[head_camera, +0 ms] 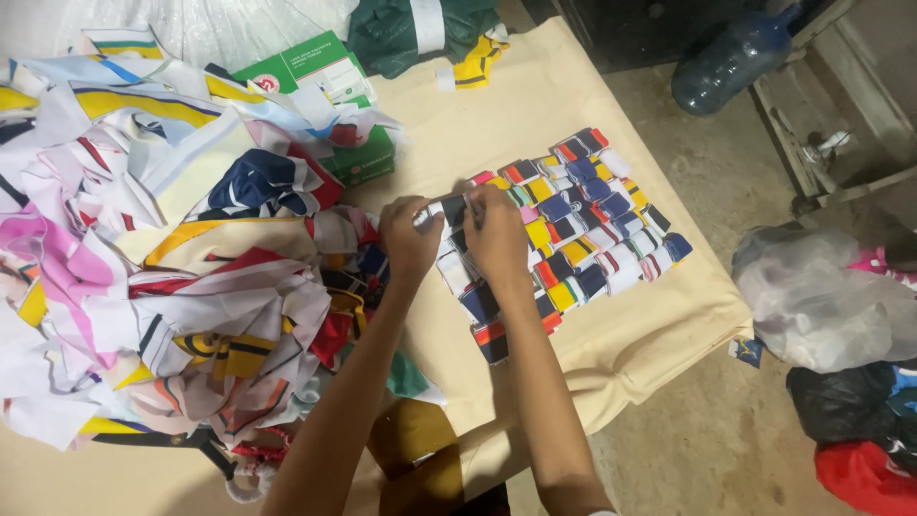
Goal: Sorting through a pile of fabric scraps and trimming selected pieces with scissors on a work table.
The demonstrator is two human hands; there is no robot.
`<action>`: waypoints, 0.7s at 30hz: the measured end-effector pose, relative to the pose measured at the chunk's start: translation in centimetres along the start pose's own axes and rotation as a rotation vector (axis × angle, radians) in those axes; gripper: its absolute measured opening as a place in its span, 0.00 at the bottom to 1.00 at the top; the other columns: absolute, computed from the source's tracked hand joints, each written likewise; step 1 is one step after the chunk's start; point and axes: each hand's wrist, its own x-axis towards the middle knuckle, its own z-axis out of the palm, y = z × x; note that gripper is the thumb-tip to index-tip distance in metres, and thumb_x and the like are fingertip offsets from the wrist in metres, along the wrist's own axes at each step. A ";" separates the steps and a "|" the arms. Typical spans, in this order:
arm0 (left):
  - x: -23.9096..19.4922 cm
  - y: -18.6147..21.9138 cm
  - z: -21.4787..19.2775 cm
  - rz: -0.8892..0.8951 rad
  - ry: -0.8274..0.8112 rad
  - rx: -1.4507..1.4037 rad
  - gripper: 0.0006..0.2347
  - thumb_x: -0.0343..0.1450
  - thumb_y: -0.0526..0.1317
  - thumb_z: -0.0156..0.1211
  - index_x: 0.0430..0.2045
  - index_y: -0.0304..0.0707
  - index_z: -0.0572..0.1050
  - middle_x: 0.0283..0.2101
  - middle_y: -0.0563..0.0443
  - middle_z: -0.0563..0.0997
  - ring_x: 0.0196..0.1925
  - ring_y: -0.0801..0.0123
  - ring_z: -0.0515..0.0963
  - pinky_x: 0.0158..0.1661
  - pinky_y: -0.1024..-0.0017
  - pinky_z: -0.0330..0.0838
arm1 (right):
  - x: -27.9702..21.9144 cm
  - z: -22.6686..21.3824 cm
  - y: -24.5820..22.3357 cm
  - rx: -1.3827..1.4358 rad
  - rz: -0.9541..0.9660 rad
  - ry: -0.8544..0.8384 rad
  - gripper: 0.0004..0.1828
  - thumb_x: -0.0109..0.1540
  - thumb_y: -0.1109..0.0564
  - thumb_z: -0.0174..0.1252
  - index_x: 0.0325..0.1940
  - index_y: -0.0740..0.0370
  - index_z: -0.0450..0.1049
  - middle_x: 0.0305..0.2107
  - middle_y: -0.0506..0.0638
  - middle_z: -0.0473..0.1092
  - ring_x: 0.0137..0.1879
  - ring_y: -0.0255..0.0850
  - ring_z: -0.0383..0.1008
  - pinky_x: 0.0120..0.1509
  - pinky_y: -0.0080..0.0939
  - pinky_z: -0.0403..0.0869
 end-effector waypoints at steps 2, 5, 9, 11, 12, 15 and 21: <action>0.2 0.5 -0.6 -0.024 -0.026 -0.032 0.13 0.62 0.41 0.72 0.37 0.39 0.82 0.37 0.50 0.80 0.43 0.60 0.77 0.45 0.68 0.73 | -1.1 0.0 1.4 -0.081 0.006 -0.052 0.13 0.61 0.63 0.63 0.51 0.63 0.77 0.45 0.63 0.77 0.55 0.59 0.78 0.55 0.57 0.79; -0.8 3.9 -3.3 0.021 -0.028 0.059 0.11 0.65 0.38 0.68 0.40 0.40 0.80 0.40 0.48 0.77 0.43 0.62 0.76 0.45 0.69 0.73 | -3.0 -0.5 2.0 -0.133 0.060 -0.122 0.17 0.61 0.61 0.63 0.54 0.61 0.77 0.49 0.64 0.75 0.57 0.60 0.77 0.56 0.59 0.78; -3.5 6.2 -4.7 0.358 -0.126 0.257 0.11 0.64 0.37 0.68 0.39 0.46 0.80 0.41 0.51 0.73 0.41 0.61 0.75 0.42 0.64 0.71 | -3.6 -0.7 2.9 -0.123 0.107 -0.164 0.19 0.62 0.63 0.59 0.58 0.63 0.76 0.50 0.68 0.74 0.59 0.65 0.76 0.57 0.62 0.78; -4.8 7.1 -4.5 0.356 -0.140 0.255 0.09 0.65 0.39 0.66 0.38 0.46 0.80 0.42 0.52 0.73 0.42 0.61 0.75 0.42 0.65 0.70 | -3.6 -0.8 3.0 -0.121 0.104 -0.170 0.19 0.63 0.63 0.59 0.59 0.63 0.75 0.50 0.68 0.75 0.59 0.65 0.76 0.57 0.63 0.78; -5.3 7.6 -4.3 0.360 -0.148 0.251 0.08 0.66 0.42 0.64 0.37 0.46 0.81 0.42 0.53 0.72 0.43 0.61 0.74 0.42 0.65 0.69 | -3.5 -0.9 3.0 -0.119 0.096 -0.170 0.20 0.63 0.62 0.59 0.60 0.64 0.74 0.49 0.67 0.75 0.59 0.64 0.76 0.57 0.63 0.78; -6.5 7.0 -3.8 0.345 -0.256 0.310 0.07 0.68 0.43 0.63 0.37 0.49 0.82 0.41 0.55 0.71 0.44 0.64 0.72 0.40 0.66 0.65 | -2.9 -0.5 4.6 -0.137 0.103 -0.180 0.18 0.62 0.63 0.61 0.57 0.65 0.76 0.46 0.66 0.77 0.56 0.62 0.78 0.56 0.60 0.78; -7.3 7.6 -3.5 0.340 -0.391 0.380 0.11 0.71 0.42 0.58 0.46 0.52 0.80 0.47 0.52 0.68 0.49 0.58 0.68 0.42 0.63 0.62 | -2.5 -1.3 3.8 -0.140 0.188 -0.130 0.18 0.59 0.65 0.63 0.54 0.62 0.79 0.45 0.66 0.77 0.53 0.62 0.80 0.55 0.59 0.79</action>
